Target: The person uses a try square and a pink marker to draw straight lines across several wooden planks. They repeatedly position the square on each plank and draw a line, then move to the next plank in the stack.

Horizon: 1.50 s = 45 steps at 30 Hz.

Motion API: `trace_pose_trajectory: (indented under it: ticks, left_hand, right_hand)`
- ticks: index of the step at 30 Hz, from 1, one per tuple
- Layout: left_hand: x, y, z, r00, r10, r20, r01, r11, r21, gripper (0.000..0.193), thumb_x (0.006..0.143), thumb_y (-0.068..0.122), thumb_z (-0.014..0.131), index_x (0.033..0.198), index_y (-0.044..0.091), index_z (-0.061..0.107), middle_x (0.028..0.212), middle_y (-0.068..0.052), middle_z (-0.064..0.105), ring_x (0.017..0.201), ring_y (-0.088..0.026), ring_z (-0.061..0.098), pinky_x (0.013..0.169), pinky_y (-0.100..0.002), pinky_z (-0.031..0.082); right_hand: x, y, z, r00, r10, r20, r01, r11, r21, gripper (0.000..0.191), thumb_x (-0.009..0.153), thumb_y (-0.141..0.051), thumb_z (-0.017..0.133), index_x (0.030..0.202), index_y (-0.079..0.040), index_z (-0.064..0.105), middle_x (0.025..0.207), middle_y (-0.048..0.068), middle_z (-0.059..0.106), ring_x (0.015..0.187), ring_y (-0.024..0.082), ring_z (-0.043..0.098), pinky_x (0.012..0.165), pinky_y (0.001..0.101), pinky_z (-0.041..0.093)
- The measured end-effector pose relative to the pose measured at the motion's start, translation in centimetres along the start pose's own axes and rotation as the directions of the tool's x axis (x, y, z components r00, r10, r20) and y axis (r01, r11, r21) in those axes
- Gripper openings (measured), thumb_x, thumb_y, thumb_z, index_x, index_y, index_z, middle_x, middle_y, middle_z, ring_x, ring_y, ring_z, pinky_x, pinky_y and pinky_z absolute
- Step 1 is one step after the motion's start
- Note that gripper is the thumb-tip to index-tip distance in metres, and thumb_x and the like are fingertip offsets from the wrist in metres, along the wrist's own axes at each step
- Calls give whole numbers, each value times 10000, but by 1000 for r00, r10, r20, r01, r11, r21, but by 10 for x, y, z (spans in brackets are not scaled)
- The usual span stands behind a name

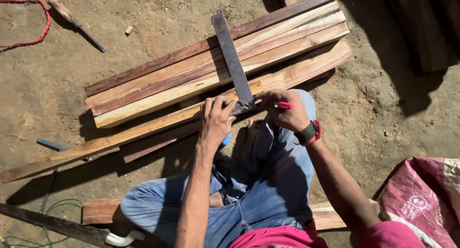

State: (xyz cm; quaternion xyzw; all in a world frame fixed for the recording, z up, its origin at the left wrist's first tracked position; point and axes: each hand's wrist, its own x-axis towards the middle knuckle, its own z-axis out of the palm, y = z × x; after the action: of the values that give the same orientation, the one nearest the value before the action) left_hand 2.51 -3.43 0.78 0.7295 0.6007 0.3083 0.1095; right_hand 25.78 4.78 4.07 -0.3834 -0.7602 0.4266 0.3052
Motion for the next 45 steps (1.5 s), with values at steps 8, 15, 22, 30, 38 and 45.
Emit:
trace_pose_trajectory:
  ticks: [8, 15, 22, 30, 38, 45]
  left_hand:
    - [0, -3, 4, 1000, 2, -4, -2, 1000, 5, 570, 668, 88, 894, 1214, 85, 731, 1133, -71, 554, 1077, -302, 516, 928, -464, 439]
    - [-3, -6, 9, 1000, 11, -13, -11, 1000, 18, 573, 648, 127, 901, 1196, 101, 738, 1113, -83, 567, 1079, -308, 523, 946, -474, 441]
    - [-1, -14, 4, 999, 41, -15, -41, 999, 18, 547, 659, 139, 865, 1187, 89, 734, 1104, -98, 595, 1061, -341, 540, 937, -493, 444]
    - [0, -21, 5, 1000, -11, 27, 11, 1000, -5, 554, 658, 101, 854, 1199, 108, 736, 1104, -97, 595, 1042, -343, 534, 923, -465, 475]
    - [-3, -28, 11, 1000, -12, 15, 12, 1000, 25, 536, 660, 111, 853, 1185, 118, 743, 1110, -69, 600, 1060, -331, 541, 933, -466, 468]
    - [-1, -34, 20, 997, -52, 54, 50, 998, 34, 556, 653, 143, 871, 1191, 119, 733, 1106, -61, 593, 1060, -316, 538, 929, -455, 472]
  right_hand:
    - [37, 13, 17, 990, -108, -90, 120, 983, 138, 255, 813, 116, 660, 1026, -12, 718, 1056, 102, 763, 981, 202, 743, 822, 313, 599]
    - [2, 12, 13, 999, 36, -24, -39, 990, -137, 319, 747, 55, 678, 1036, -49, 766, 927, 102, 776, 847, 176, 756, 752, 293, 585]
    - [-7, 15, 6, 985, -77, -155, 89, 993, 74, 176, 838, 41, 695, 996, -35, 700, 1196, 136, 740, 936, 217, 754, 824, 333, 599]
    - [44, 55, 64, 938, -250, -239, 264, 964, 28, 191, 767, 59, 626, 916, -54, 665, 1019, 127, 737, 1069, 293, 741, 910, 383, 597]
    - [8, 30, 44, 996, -42, -76, 38, 998, -59, 314, 756, 21, 620, 1037, -57, 737, 954, 120, 744, 928, 273, 727, 857, 364, 587]
    - [14, 24, 32, 987, -79, -139, 71, 995, -65, 330, 756, 18, 646, 1065, -62, 729, 1038, 122, 754, 1021, 271, 726, 900, 352, 592]
